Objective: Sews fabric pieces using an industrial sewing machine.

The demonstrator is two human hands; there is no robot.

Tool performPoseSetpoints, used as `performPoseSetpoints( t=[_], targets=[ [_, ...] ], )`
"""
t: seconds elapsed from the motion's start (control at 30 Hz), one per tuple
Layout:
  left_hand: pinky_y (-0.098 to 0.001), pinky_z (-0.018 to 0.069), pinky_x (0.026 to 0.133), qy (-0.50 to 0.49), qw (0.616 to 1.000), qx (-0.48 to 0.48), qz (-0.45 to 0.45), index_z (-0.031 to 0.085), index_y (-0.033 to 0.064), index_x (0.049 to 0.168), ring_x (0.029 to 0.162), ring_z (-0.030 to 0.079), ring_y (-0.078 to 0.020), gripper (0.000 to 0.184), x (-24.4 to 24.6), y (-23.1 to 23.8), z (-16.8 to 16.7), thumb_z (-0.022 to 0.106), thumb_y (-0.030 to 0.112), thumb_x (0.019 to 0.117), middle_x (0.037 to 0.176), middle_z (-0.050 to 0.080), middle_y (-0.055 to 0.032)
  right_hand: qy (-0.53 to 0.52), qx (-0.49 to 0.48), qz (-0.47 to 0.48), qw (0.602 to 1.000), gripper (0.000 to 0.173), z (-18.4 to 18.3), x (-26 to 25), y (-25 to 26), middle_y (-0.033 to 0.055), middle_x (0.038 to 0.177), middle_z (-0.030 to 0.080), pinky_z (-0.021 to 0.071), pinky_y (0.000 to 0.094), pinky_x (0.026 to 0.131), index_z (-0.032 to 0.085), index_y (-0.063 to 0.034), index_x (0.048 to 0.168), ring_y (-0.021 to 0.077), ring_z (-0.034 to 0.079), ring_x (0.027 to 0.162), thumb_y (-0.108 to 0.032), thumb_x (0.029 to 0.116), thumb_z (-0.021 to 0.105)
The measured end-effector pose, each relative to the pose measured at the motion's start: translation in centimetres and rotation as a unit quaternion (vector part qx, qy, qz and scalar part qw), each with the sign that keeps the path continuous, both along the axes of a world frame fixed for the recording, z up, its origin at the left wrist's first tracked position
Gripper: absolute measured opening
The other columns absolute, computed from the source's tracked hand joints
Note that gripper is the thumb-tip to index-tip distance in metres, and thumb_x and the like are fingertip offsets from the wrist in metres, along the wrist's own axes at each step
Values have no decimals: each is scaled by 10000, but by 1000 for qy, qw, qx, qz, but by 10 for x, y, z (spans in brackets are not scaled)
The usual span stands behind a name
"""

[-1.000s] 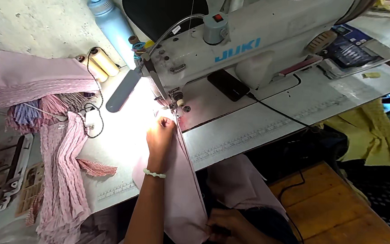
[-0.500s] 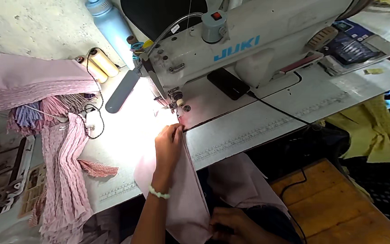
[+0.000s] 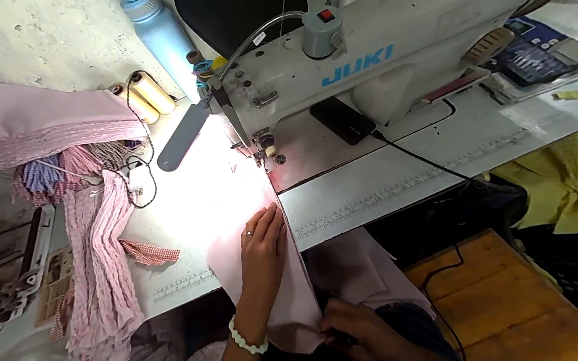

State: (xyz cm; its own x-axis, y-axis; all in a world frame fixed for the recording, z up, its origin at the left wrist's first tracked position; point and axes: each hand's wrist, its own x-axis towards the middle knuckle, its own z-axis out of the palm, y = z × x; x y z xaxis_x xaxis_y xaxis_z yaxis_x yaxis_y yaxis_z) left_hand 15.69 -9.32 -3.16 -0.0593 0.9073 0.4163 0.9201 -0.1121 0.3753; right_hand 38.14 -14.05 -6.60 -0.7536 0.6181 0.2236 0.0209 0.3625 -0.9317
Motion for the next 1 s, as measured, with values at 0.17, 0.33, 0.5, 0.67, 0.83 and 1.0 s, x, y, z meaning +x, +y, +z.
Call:
performPoseSetpoints(
  t=[0.17, 0.33, 0.5, 0.67, 0.83, 1.0],
  targets=[
    [-473, 499, 1053, -16, 1000, -15, -15, 756, 58, 1208, 1255, 638, -309, 283, -11, 17, 3, 579, 131, 999, 1302, 706, -92, 6, 62, -44, 997, 85, -7, -9, 7, 129, 920, 677, 567, 240, 697, 707, -27, 976, 170, 673, 791, -81, 912, 689],
    [-492, 492, 1044, -16, 999, -36, -16, 752, 57, 1214, 1252, 637, -309, 288, -23, 35, 6, 568, 144, 1010, 1302, 706, -95, 0, 120, -81, 990, 90, -6, -21, 18, 101, 903, 666, 563, 241, 622, 703, -59, 965, 149, 665, 739, -82, 882, 676],
    [-502, 449, 1094, -16, 997, -65, -27, 732, 44, 1246, 1319, 594, -300, 303, -36, 55, 9, 547, 140, 1025, 1359, 676, -90, 4, 158, -116, 981, 96, -5, -35, 31, 95, 906, 666, 560, 230, 627, 697, -63, 970, 146, 664, 746, -86, 894, 643],
    [-471, 549, 956, 14, 996, -90, 8, 741, 31, 1183, 1148, 668, -307, 251, -28, 56, 25, 580, 119, 1012, 1252, 695, -140, 6, 194, -154, 969, 139, -5, -46, 38, 97, 885, 664, 574, 246, 632, 709, -57, 980, 160, 670, 736, -47, 850, 660],
    [-440, 573, 877, 1, 997, -23, 73, 728, -14, 1120, 1015, 689, -331, 234, 0, 3, 34, 591, 102, 971, 1101, 703, -194, 6, 202, -191, 960, 138, -6, -46, 32, 92, 935, 659, 562, 207, 634, 714, -97, 985, 137, 661, 759, -53, 880, 637],
    [-452, 529, 748, -55, 967, -61, 242, 636, -92, 1178, 911, 633, -325, 460, -43, -47, 37, 592, 317, 972, 1081, 637, -251, 0, 202, -194, 960, 152, -6, -42, 32, 107, 1023, 656, 574, 216, 658, 699, -112, 1010, 144, 667, 816, -43, 886, 645]
  ],
)
